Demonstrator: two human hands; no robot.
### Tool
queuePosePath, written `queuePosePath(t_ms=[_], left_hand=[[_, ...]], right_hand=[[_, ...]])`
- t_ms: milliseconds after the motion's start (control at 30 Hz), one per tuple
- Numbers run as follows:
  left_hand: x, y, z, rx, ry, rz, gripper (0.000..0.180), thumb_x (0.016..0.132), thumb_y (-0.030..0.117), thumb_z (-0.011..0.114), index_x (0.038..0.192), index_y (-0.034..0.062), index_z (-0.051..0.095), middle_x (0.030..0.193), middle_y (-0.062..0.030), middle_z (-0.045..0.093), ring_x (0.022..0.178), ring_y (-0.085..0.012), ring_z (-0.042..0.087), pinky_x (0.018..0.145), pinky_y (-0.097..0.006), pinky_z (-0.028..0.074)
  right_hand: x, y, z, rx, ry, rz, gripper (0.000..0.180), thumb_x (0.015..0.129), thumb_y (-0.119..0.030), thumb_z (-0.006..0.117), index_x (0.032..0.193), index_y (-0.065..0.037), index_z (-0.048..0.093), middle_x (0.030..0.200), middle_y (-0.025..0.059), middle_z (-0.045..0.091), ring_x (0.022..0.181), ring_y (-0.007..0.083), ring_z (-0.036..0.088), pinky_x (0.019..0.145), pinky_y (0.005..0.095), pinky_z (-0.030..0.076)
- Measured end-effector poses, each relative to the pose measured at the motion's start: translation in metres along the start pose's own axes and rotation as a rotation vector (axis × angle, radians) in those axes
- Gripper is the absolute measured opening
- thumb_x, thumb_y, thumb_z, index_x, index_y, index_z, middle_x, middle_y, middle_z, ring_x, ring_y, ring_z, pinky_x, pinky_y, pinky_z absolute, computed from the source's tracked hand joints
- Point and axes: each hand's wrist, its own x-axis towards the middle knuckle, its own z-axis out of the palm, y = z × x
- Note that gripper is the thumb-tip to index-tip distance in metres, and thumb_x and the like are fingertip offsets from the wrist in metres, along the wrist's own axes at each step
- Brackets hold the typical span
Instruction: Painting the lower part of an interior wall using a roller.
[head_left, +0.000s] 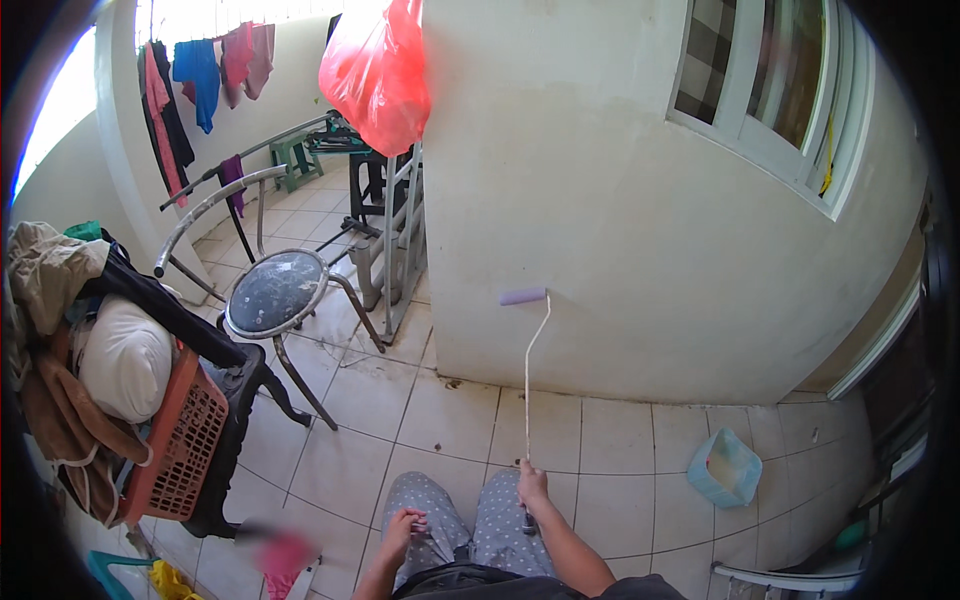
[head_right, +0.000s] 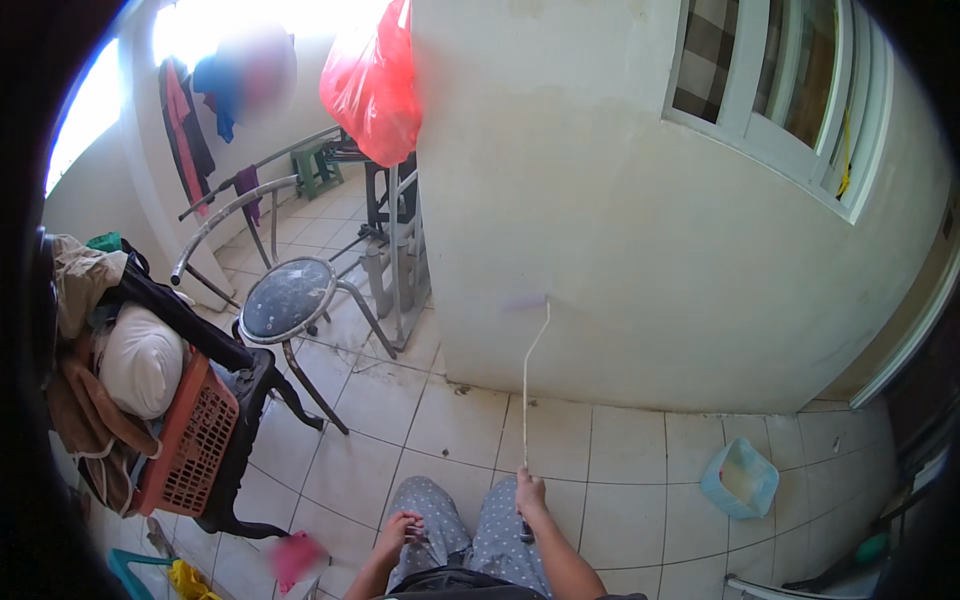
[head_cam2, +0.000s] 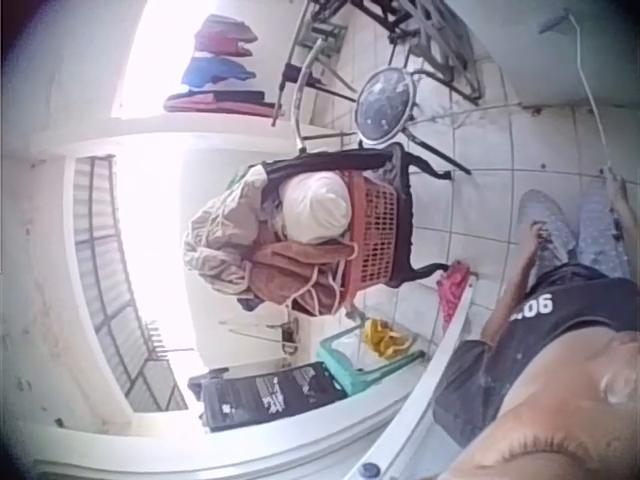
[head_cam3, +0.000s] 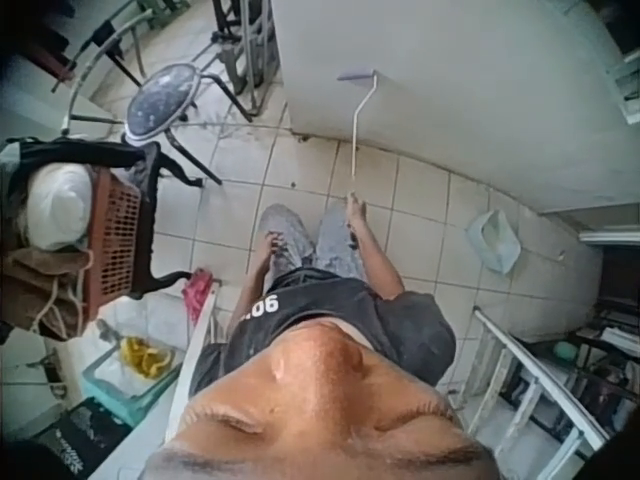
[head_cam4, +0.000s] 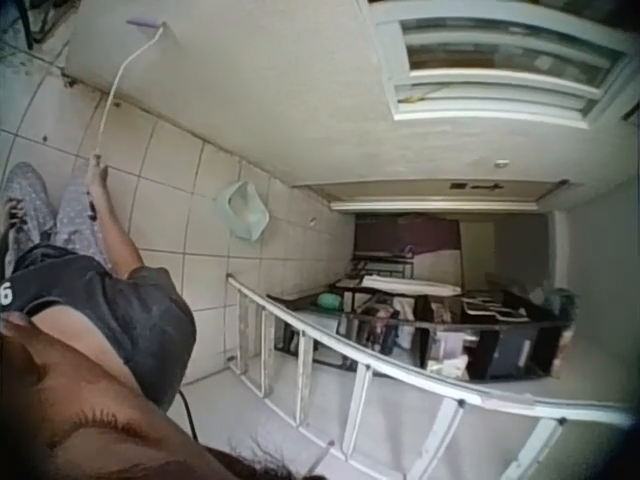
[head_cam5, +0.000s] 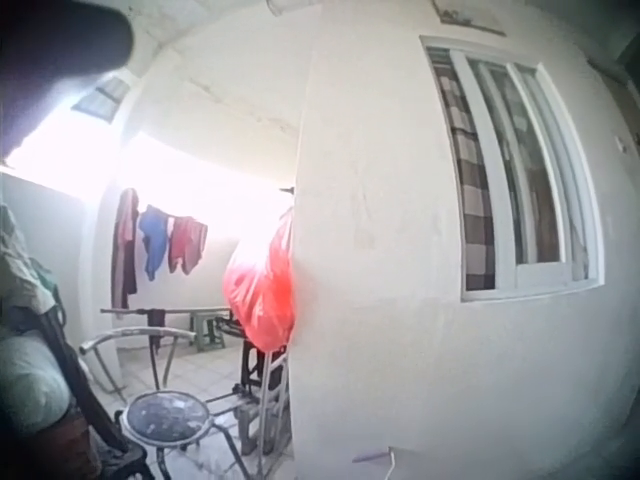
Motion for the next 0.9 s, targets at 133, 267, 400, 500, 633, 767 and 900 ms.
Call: queuePosePath(t_ms=[133, 267, 400, 500, 633, 767, 900], left_hand=[[0.002, 0.000, 0.002, 0.026, -0.016, 0.020, 0.020, 0.085, 0.020, 0.045, 0.098, 0.0109, 0.058, 0.086, -0.0018, 0.061, 0.076, -0.0131, 0.057, 0.071, -0.030, 0.041], [0.000, 0.019, 0.019, 0.049, -0.026, 0.104, 0.019, 0.086, 0.017, 0.044, 0.096, 0.0073, 0.058, 0.086, -0.0032, 0.061, 0.075, -0.0123, 0.057, 0.069, -0.027, 0.040], [-0.013, 0.019, 0.021, 0.043, -0.018, 0.148, 0.020, 0.086, 0.018, 0.044, 0.097, 0.0083, 0.058, 0.086, -0.0026, 0.061, 0.076, -0.0122, 0.058, 0.069, -0.028, 0.040], [-0.008, 0.007, 0.020, 0.011, -0.018, 0.076, 0.019, 0.086, 0.018, 0.045, 0.097, 0.0088, 0.058, 0.085, -0.0020, 0.061, 0.074, -0.0115, 0.057, 0.067, -0.026, 0.041], [-0.004, 0.000, 0.020, -0.010, -0.028, -0.023, 0.019, 0.086, 0.017, 0.045, 0.097, 0.0097, 0.059, 0.083, -0.0009, 0.060, 0.073, -0.0105, 0.057, 0.065, -0.026, 0.042], [0.001, -0.001, 0.024, -0.014, -0.050, 0.011, 0.019, 0.086, 0.017, 0.045, 0.098, 0.0094, 0.059, 0.084, -0.0013, 0.060, 0.072, -0.0108, 0.057, 0.066, -0.025, 0.042], [-0.007, 0.007, 0.028, -0.017, -0.009, 0.046, 0.020, 0.086, 0.017, 0.044, 0.097, 0.0083, 0.058, 0.084, -0.0022, 0.060, 0.072, -0.0113, 0.056, 0.066, -0.026, 0.042]], right_hand=[[0.011, -0.030, 0.017, -0.076, 0.022, -0.242, 0.054, 0.087, -0.045, 0.047, 0.056, -0.001, 0.047, 0.045, 0.0082, 0.047, 0.030, 0.0212, 0.045, 0.029, 0.0352, 0.036], [0.045, -0.089, 0.029, -0.197, 0.062, -0.461, 0.062, 0.084, -0.049, 0.047, 0.065, 0.009, 0.056, 0.056, 0.0251, 0.054, 0.058, 0.0333, 0.059, 0.060, 0.0465, 0.043], [0.015, -0.121, 0.031, -0.213, -0.043, -0.374, 0.060, 0.083, -0.047, 0.047, 0.068, 0.010, 0.058, 0.064, 0.0290, 0.056, 0.065, 0.0381, 0.060, 0.062, 0.0484, 0.043], [0.036, -0.058, 0.012, -0.226, 0.043, -0.347, 0.057, 0.082, -0.044, 0.047, 0.068, 0.010, 0.058, 0.067, 0.0300, 0.058, 0.071, 0.0401, 0.062, 0.064, 0.0488, 0.043], [0.060, 0.028, -0.049, -0.283, 0.184, -0.131, 0.056, 0.079, -0.045, 0.049, 0.078, 0.011, 0.060, 0.082, 0.0317, 0.060, 0.083, 0.0414, 0.061, 0.073, 0.0478, 0.045], [0.068, 0.047, -0.091, -0.432, 0.252, -0.051, 0.056, 0.079, -0.045, 0.049, 0.086, 0.009, 0.063, 0.092, 0.0316, 0.060, 0.091, 0.0427, 0.059, 0.081, 0.0479, 0.046], [0.026, -0.030, -0.073, -0.641, 0.244, -0.222, 0.054, 0.080, -0.047, 0.048, 0.088, 0.004, 0.064, 0.094, 0.0285, 0.061, 0.090, 0.0428, 0.059, 0.080, 0.0482, 0.046]])
